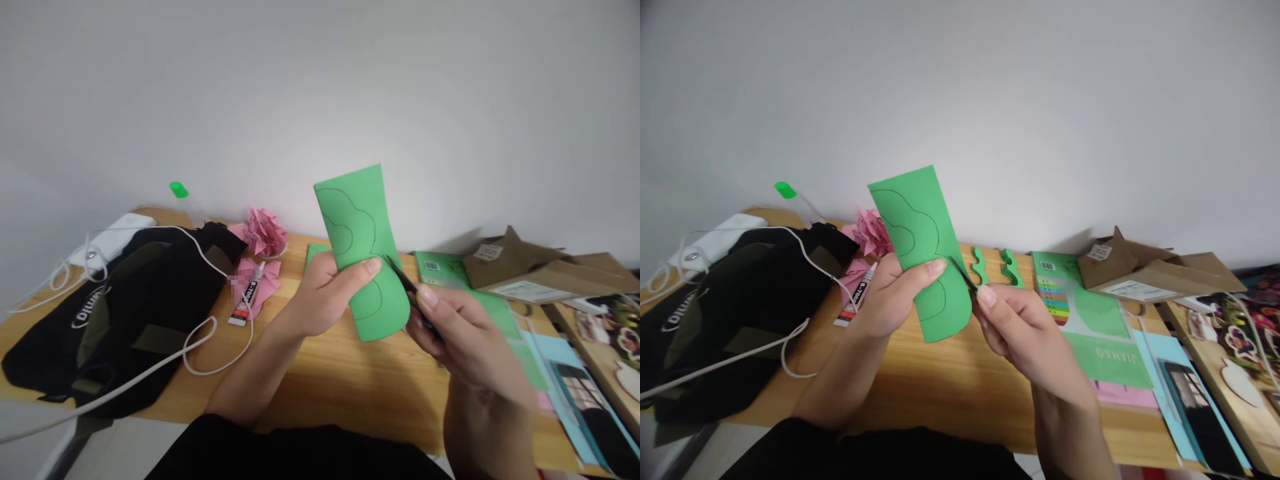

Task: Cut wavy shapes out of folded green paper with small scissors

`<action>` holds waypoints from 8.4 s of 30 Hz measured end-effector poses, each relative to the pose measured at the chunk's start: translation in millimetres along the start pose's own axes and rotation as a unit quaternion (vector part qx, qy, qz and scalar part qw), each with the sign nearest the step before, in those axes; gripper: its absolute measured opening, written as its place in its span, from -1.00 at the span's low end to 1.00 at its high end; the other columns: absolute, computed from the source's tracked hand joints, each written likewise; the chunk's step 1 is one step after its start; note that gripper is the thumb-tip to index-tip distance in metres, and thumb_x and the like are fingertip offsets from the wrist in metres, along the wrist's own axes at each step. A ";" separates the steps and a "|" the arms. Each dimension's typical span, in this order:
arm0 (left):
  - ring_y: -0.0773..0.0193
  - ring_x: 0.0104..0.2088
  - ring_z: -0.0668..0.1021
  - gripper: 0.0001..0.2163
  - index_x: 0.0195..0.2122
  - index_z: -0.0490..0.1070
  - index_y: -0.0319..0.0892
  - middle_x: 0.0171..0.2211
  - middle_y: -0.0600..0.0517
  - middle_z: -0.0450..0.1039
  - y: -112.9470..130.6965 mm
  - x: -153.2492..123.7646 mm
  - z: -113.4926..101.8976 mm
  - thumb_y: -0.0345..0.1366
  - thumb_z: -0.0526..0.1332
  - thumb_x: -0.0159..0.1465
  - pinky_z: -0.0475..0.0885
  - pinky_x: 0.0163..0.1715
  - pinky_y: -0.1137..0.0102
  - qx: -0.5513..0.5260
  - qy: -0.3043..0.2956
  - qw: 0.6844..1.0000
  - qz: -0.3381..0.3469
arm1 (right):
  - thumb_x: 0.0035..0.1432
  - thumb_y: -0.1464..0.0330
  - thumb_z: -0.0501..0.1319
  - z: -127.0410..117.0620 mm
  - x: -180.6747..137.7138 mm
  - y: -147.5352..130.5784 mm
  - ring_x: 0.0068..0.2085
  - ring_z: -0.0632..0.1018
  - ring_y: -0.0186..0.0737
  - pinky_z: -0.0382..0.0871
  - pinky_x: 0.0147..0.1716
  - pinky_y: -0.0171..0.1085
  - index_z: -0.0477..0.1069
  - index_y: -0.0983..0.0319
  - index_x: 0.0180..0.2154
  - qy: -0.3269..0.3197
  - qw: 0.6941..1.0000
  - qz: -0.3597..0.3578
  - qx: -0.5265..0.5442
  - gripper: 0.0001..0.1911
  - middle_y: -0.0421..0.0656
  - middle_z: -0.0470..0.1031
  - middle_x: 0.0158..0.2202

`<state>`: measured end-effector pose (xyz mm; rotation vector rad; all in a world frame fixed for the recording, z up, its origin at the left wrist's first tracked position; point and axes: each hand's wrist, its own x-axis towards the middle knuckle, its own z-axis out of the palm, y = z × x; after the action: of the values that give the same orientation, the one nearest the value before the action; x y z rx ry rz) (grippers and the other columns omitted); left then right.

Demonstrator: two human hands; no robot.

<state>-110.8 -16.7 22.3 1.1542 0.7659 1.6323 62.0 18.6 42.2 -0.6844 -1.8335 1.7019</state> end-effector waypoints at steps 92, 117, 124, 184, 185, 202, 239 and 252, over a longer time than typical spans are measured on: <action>0.37 -0.49 0.43 -0.81 -0.51 0.36 -0.17 -0.52 0.07 0.36 8.0 -1.0 -6.7 -0.28 0.20 0.24 0.40 -0.52 0.47 0.008 -0.060 0.998 0.003 | 0.34 0.12 0.06 -12.0 -7.7 -16.8 -0.65 0.03 -0.45 -0.16 -0.74 -0.36 0.14 0.21 -0.59 -0.037 0.995 0.065 -0.061 -0.50 -0.34 0.03 -0.68; 0.43 -0.48 0.41 -0.84 -0.48 0.39 -0.25 -0.50 0.07 0.35 10.2 -1.3 -7.9 -0.31 0.21 0.23 0.38 -0.48 0.54 -0.036 -0.069 0.996 -0.037 | 0.35 0.14 0.08 -9.8 -4.7 -22.2 -0.65 0.06 -0.50 -0.10 -0.74 -0.46 0.10 0.24 -0.62 -0.025 0.992 0.031 -0.120 -0.47 -0.34 0.02 -0.68; 0.42 -0.45 0.44 -0.85 -0.48 0.42 -0.25 -0.48 0.06 0.39 9.1 -0.9 -7.0 -0.33 0.22 0.21 0.39 -0.47 0.54 -0.059 -0.060 0.994 -0.068 | 0.36 0.15 0.06 -9.9 -6.1 -18.9 -0.65 0.06 -0.50 -0.10 -0.73 -0.45 0.10 0.24 -0.62 -0.025 0.992 0.026 -0.118 -0.47 -0.34 0.02 -0.70; 0.31 -0.42 0.56 -0.90 -0.46 0.46 -0.26 -0.48 0.03 0.53 14.7 0.4 -5.8 -0.35 0.25 0.17 0.48 -0.27 0.36 -0.087 -0.099 0.967 -0.219 | 0.34 0.11 0.05 -12.2 1.4 -28.8 -0.65 0.02 -0.41 -0.14 -0.71 -0.29 0.18 0.19 -0.59 -0.078 0.988 0.126 -0.035 -0.52 -0.34 0.02 -0.70; 0.31 -0.42 0.56 -0.90 -0.45 0.46 -0.26 -0.48 0.03 0.53 14.8 0.2 -5.9 -0.35 0.24 0.17 0.48 -0.26 0.36 -0.085 -0.099 0.967 -0.218 | 0.34 0.11 0.05 -11.9 1.4 -28.6 -0.66 0.02 -0.41 -0.15 -0.71 -0.29 0.18 0.19 -0.59 -0.079 0.989 0.124 -0.031 -0.51 -0.34 0.02 -0.70; 0.33 -0.44 0.56 -0.90 -0.45 0.47 -0.27 -0.47 0.03 0.53 17.6 -0.1 -6.7 -0.37 0.23 0.18 0.47 -0.25 0.38 -0.092 -0.114 0.963 -0.228 | 0.30 0.04 0.06 -9.9 3.6 -28.4 -0.67 0.02 -0.40 -0.16 -0.70 -0.26 0.16 0.18 -0.64 -0.071 0.987 0.136 -0.041 -0.46 -0.32 0.00 -0.74; 0.32 -0.43 0.51 -0.90 -0.47 0.41 -0.24 -0.54 0.08 0.43 23.8 1.3 -8.1 -0.33 0.24 0.14 0.45 -0.34 0.39 -0.046 -0.129 0.954 -0.266 | 0.34 0.07 0.03 -26.9 2.2 -23.6 -0.65 0.02 -0.44 -0.14 -0.73 -0.34 0.12 0.20 -0.57 -0.135 0.978 0.135 -0.090 -0.50 -0.36 0.04 -0.70; 0.33 -0.47 0.50 -0.85 -0.54 0.41 -0.24 -0.56 0.06 0.44 21.9 1.1 -10.5 -0.36 0.20 0.16 0.42 -0.40 0.41 -0.024 -0.151 0.959 -0.239 | 0.32 0.04 0.03 -22.4 1.9 -26.3 -0.64 0.02 -0.44 -0.13 -0.70 -0.33 0.08 0.20 -0.60 -0.122 0.975 0.142 -0.118 -0.47 -0.36 0.01 -0.69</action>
<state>-128.3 -22.8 38.1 1.0517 0.7305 1.0398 76.0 34.2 69.8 -0.9043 -2.2248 1.8300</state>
